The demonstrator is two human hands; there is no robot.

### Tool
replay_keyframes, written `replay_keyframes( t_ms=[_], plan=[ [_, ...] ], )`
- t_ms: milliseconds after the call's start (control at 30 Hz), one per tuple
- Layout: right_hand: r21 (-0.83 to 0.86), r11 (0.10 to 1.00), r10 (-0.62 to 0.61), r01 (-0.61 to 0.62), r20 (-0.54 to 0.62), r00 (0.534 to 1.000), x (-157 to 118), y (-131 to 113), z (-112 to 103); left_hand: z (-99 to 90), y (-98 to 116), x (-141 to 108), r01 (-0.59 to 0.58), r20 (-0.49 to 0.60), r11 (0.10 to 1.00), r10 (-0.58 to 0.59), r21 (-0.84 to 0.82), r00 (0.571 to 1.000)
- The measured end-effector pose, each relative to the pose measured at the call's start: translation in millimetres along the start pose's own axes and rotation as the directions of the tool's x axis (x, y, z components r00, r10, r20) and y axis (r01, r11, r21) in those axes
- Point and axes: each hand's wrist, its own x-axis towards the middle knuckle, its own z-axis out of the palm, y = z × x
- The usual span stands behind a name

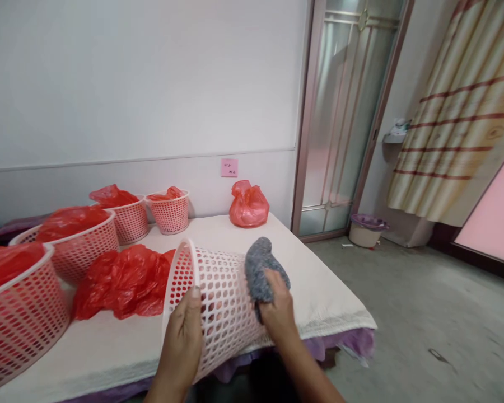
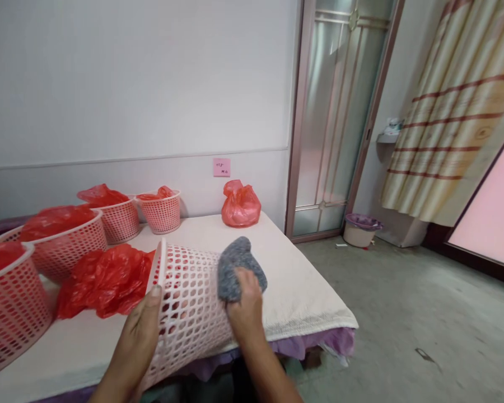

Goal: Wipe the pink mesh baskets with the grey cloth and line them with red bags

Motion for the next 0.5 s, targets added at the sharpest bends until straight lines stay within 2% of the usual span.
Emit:
replay_keyframes(
  t_ms=[133,167,233,300,367,433,500],
  plan=[
    [0.103,0.961,-0.268,0.259,0.086,0.96,-45,-58,24,0.0,11,18,0.084,0.015,0.994,-0.083,-0.07,0.996],
    [0.093,0.942,-0.324,0.324,-0.01,0.946,-54,-67,30,-0.6,13,21,0.102,0.007,0.992,-0.102,-0.077,0.995],
    [0.071,0.918,-0.388,0.39,-0.035,0.921,-63,-75,38,-1.3,15,25,0.142,0.02,0.986,-0.141,-0.087,0.99],
    [0.026,0.906,-0.423,0.423,-0.004,0.906,-63,-66,38,-0.6,14,24,0.184,0.092,0.971,-0.172,-0.151,0.981],
    [-0.028,0.918,-0.396,0.396,0.011,0.918,-55,-45,34,1.5,9,21,0.228,0.151,0.947,-0.196,-0.227,0.969],
    [-0.072,0.954,-0.292,0.29,-0.016,0.956,-44,-20,28,4.3,1,19,0.219,0.127,0.949,-0.193,-0.229,0.973],
    [-0.077,0.981,-0.179,0.175,-0.041,0.983,-35,2,21,7.1,-6,18,0.171,0.042,0.971,-0.166,-0.167,0.985]
  ],
)
